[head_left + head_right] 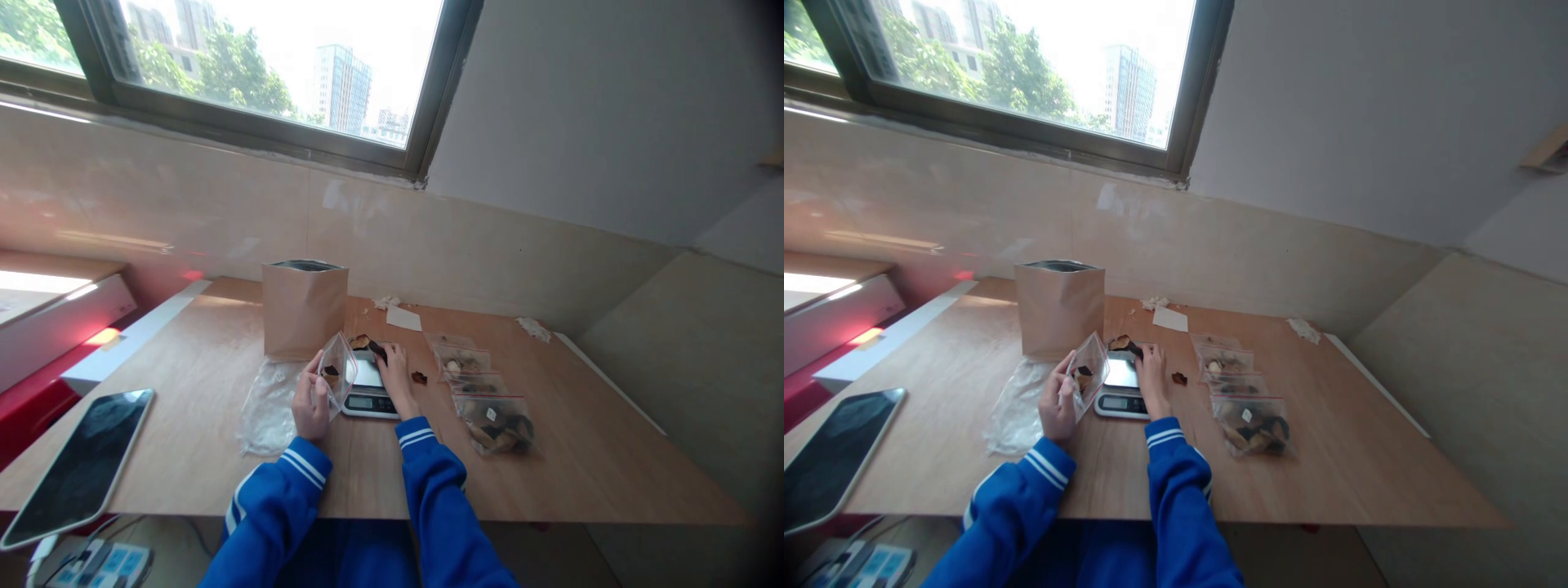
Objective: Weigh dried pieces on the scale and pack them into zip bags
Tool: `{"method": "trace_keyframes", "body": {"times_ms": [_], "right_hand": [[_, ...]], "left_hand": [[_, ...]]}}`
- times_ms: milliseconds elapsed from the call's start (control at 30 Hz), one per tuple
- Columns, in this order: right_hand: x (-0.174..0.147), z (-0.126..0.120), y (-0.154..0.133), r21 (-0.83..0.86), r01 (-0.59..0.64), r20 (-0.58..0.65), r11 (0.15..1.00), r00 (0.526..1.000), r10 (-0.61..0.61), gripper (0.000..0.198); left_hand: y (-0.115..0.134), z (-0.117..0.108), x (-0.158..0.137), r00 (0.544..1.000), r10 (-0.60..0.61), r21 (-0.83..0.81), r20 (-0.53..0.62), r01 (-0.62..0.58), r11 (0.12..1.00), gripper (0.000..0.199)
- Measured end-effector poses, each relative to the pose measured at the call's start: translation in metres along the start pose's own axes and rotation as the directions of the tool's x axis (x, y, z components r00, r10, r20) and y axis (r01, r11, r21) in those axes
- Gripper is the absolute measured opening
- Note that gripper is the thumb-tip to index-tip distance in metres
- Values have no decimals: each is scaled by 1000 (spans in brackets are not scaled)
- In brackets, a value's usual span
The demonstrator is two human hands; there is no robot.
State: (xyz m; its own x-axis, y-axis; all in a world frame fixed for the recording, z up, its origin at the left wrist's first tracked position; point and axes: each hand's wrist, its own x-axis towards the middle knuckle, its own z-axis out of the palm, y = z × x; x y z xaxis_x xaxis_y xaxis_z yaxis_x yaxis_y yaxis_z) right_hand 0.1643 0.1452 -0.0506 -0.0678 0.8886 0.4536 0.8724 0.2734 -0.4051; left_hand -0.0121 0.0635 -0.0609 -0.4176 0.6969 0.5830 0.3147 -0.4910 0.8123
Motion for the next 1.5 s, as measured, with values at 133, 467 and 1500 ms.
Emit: {"method": "trace_keyframes", "body": {"times_ms": [133, 467, 1500], "right_hand": [[0, -4, -5, 61, -3, -36, 998, 999, 5, 27], [1, -20, -23, 392, -31, -144, 920, 985, 95, 21], [-14, -13, -12, -10, -17, 55, 1000, 998, 17, 23]], "left_hand": [[0, 0, 0, 1000, -13, -6, -4, 13, 1000, 22], [-2, 1, 0, 999, -38, -29, 3, 38, 999, 22], [-8, 4, -4, 999, -35, -149, -15, 32, 988, 19]]}}
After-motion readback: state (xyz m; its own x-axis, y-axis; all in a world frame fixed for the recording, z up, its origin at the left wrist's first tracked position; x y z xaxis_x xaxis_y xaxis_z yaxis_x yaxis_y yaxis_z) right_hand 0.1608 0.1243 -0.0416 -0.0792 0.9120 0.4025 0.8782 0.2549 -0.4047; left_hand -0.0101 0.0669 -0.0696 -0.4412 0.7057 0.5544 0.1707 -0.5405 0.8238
